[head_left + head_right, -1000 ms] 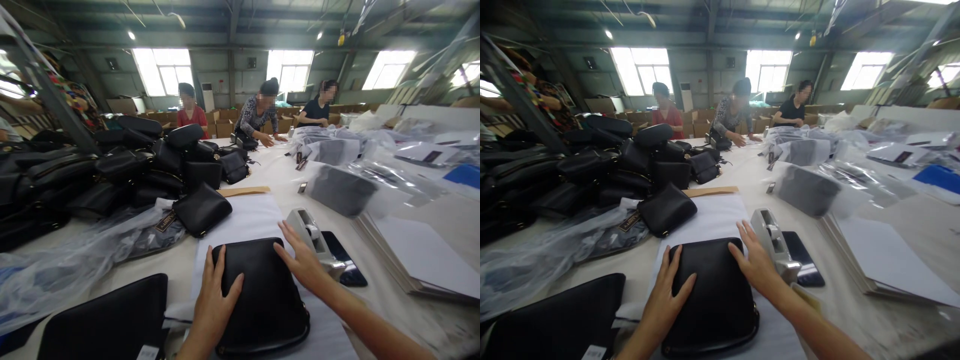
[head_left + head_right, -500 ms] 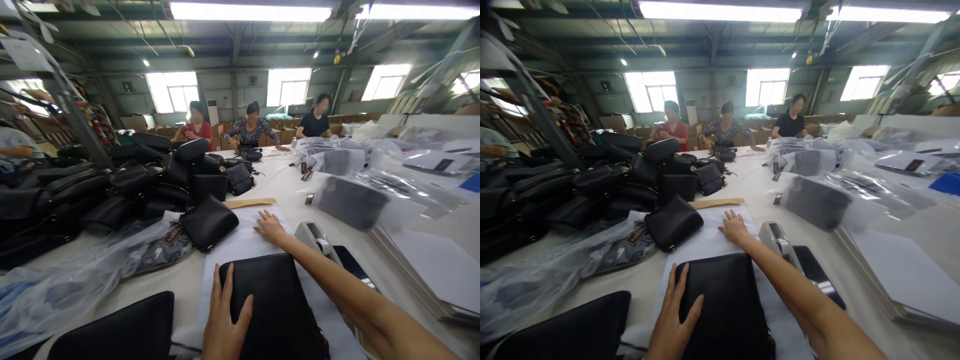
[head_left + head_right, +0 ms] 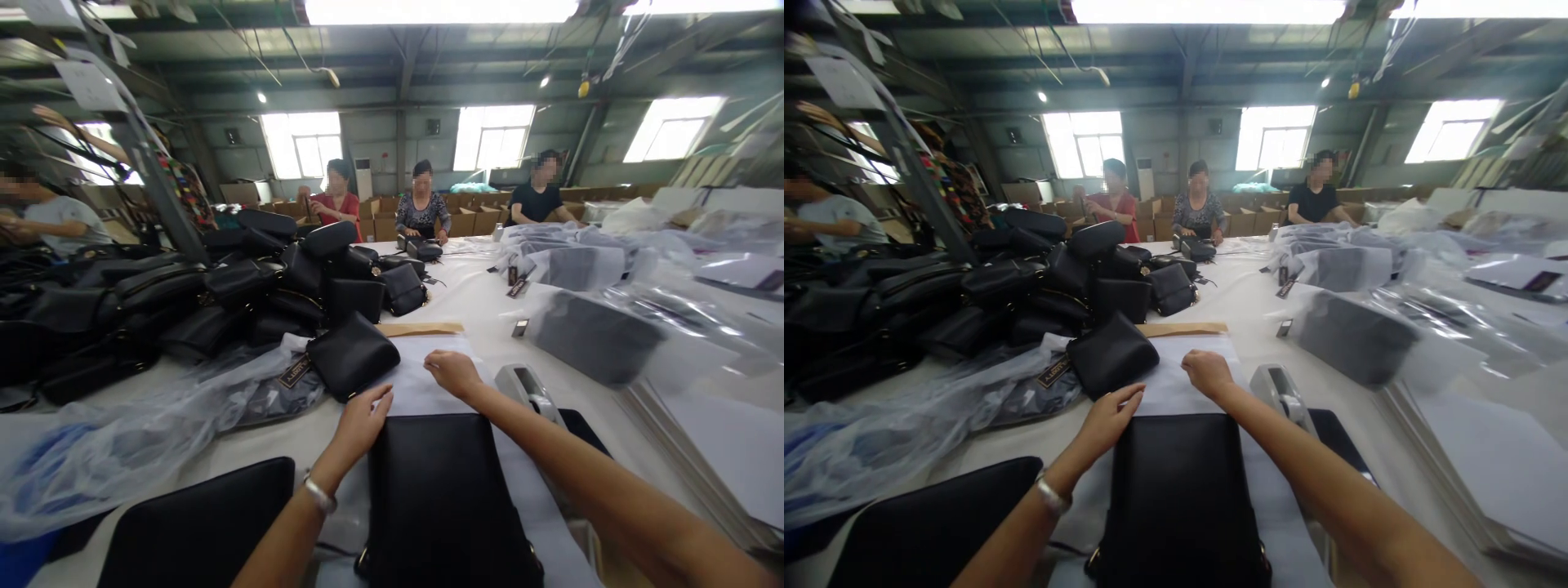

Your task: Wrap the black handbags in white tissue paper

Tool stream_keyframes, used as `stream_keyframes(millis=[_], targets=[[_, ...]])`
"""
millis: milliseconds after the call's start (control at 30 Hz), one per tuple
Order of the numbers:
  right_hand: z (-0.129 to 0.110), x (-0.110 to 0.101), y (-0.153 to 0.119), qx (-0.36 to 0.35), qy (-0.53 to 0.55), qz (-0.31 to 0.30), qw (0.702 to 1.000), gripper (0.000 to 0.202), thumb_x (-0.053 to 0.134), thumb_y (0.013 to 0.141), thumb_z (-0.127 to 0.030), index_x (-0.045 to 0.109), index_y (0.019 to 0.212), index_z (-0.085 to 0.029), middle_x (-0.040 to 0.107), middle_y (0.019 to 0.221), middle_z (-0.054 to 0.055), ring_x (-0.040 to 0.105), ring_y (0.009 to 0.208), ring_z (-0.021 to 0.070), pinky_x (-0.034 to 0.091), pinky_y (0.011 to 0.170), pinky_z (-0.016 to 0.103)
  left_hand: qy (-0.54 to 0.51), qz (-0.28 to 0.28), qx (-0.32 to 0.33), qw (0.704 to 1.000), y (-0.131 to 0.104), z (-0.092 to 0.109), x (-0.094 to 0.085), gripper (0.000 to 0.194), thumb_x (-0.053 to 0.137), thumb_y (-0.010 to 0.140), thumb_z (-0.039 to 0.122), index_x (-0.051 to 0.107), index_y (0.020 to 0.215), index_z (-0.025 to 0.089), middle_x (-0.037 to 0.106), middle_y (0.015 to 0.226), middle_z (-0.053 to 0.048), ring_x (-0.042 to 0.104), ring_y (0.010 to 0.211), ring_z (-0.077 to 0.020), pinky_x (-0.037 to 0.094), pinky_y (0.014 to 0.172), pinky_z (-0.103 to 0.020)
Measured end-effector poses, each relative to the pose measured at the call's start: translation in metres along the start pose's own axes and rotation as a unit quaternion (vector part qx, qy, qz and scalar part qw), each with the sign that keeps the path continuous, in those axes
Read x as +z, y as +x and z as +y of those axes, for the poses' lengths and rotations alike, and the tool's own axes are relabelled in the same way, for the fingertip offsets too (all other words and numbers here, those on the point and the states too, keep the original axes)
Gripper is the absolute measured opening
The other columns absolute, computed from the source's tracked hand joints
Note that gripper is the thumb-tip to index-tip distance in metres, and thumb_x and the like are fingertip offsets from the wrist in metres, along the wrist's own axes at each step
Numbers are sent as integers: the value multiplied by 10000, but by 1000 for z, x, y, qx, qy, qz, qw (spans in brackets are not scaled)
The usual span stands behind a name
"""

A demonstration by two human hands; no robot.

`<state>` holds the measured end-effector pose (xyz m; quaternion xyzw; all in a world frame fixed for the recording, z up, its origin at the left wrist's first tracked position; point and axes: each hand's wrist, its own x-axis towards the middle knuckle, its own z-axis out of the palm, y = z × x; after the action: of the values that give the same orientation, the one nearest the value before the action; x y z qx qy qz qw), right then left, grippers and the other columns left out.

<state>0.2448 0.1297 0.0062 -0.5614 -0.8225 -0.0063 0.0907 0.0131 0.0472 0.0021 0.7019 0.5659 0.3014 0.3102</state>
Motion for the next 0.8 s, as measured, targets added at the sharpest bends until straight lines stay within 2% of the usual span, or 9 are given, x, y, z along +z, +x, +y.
stream_keyframes(millis=[67,167,333,467,533,600,700,800], targets=[[-1,-1,1,8,-2,2,1000,301,448,960,-318,730,1043,-255,732,1094,62,677,980,240,476,795,314,12,-12,5,1000,25,-9,1,432,423,945,409,702,1185,181,692,1246,-47,632,1180,-239,486,1027,-345],[2,-1,3,16,-7,4,1000,293,454,953,-317,730,1035,-263,742,1045,64,680,959,239,471,775,313,44,-11,16,999,48,-21,3,429,446,943,396,681,1220,167,664,1283,-63,608,1216,-244,455,1060,-351],[9,-3,1,8,-17,15,1000,282,456,960,-312,731,992,-258,748,1007,62,685,924,237,457,745,306,128,40,40,990,58,-23,0,456,460,949,317,555,1367,162,551,1421,-108,515,1320,-250,371,1133,-395],[10,-17,-16,-11,-18,32,999,300,424,979,-299,719,1025,-263,740,1067,51,677,943,229,452,806,314,179,79,85,977,68,-12,-16,564,362,909,75,419,1463,167,409,1542,-89,381,1418,-189,278,1187,-377],[10,-26,-29,-52,-21,57,997,313,407,983,-258,710,1065,-264,729,1124,48,669,977,223,445,870,327,200,71,111,971,76,-6,-25,668,352,847,-15,368,1490,168,357,1571,-93,345,1436,-180,267,1190,-373],[10,-34,-45,-127,-26,103,986,334,393,984,-204,705,1090,-258,720,1164,43,670,988,207,442,918,333,217,39,140,965,81,0,-32,725,424,807,-29,362,1493,197,361,1569,-88,371,1421,-186,304,1169,-352],[11,-43,-71,-226,-25,184,956,338,407,977,-154,702,1106,-254,716,1187,29,679,1003,184,449,968,348,234,-12,181,955,78,8,-39,764,618,773,56,383,1478,230,491,1478,-85,476,1339,-211,376,1119,-337],[10,-50,-98,-265,-10,234,936,325,471,957,-149,662,1190,-271,695,1233,16,670,1058,175,444,1026,370,244,-20,195,950,58,15,-43,712,688,799,178,411,1454,215,606,1336,-103,587,1187,-248,443,1053,-398]])
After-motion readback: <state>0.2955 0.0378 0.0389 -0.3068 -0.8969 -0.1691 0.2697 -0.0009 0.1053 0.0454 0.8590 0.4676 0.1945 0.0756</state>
